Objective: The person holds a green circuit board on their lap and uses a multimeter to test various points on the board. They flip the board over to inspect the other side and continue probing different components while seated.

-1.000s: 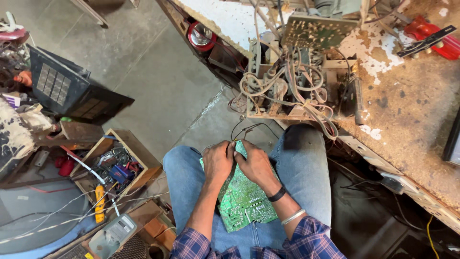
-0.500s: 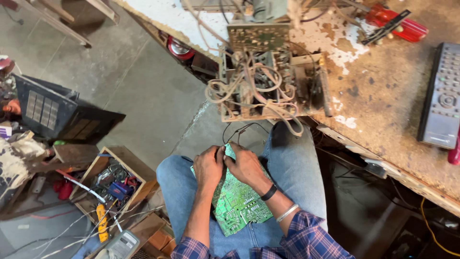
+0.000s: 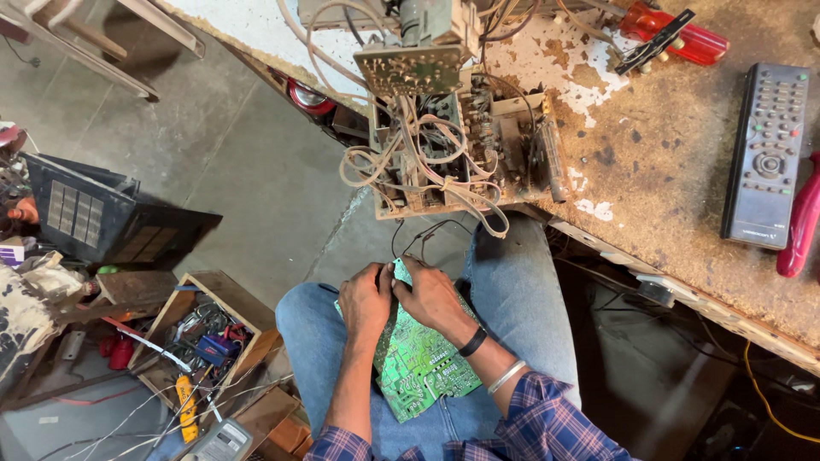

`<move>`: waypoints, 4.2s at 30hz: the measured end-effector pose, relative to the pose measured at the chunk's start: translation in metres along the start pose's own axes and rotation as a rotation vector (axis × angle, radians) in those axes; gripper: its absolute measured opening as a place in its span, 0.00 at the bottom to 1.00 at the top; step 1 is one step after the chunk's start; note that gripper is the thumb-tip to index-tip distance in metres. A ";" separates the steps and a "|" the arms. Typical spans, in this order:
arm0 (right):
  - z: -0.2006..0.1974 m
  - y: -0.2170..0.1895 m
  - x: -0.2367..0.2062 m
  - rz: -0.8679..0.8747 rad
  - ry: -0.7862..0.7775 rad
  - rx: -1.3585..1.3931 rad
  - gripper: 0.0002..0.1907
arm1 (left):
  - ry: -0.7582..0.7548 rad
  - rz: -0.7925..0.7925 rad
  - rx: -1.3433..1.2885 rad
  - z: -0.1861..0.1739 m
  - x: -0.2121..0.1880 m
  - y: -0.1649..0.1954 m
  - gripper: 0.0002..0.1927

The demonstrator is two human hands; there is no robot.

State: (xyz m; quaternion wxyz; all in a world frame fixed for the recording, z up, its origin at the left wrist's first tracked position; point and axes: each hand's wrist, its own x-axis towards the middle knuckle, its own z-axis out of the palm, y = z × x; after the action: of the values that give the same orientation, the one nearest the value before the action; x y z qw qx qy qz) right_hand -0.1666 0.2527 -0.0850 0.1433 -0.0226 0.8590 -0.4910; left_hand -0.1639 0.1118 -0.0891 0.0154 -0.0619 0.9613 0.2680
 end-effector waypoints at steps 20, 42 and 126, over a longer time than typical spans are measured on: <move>-0.003 0.009 0.005 -0.013 0.005 0.023 0.28 | 0.009 -0.014 0.043 0.014 0.005 -0.001 0.15; 0.002 0.013 0.008 -0.038 0.017 0.024 0.26 | -0.013 -0.009 0.002 0.009 0.010 0.000 0.15; 0.003 -0.004 0.005 0.017 -0.009 -0.002 0.21 | -0.001 0.040 -0.002 0.000 0.006 -0.008 0.16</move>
State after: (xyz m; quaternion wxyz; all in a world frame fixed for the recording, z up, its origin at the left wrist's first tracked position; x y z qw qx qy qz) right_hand -0.1712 0.2468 -0.0840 0.1515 -0.0179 0.8590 -0.4888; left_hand -0.1685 0.1039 -0.0936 0.0104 -0.0424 0.9620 0.2694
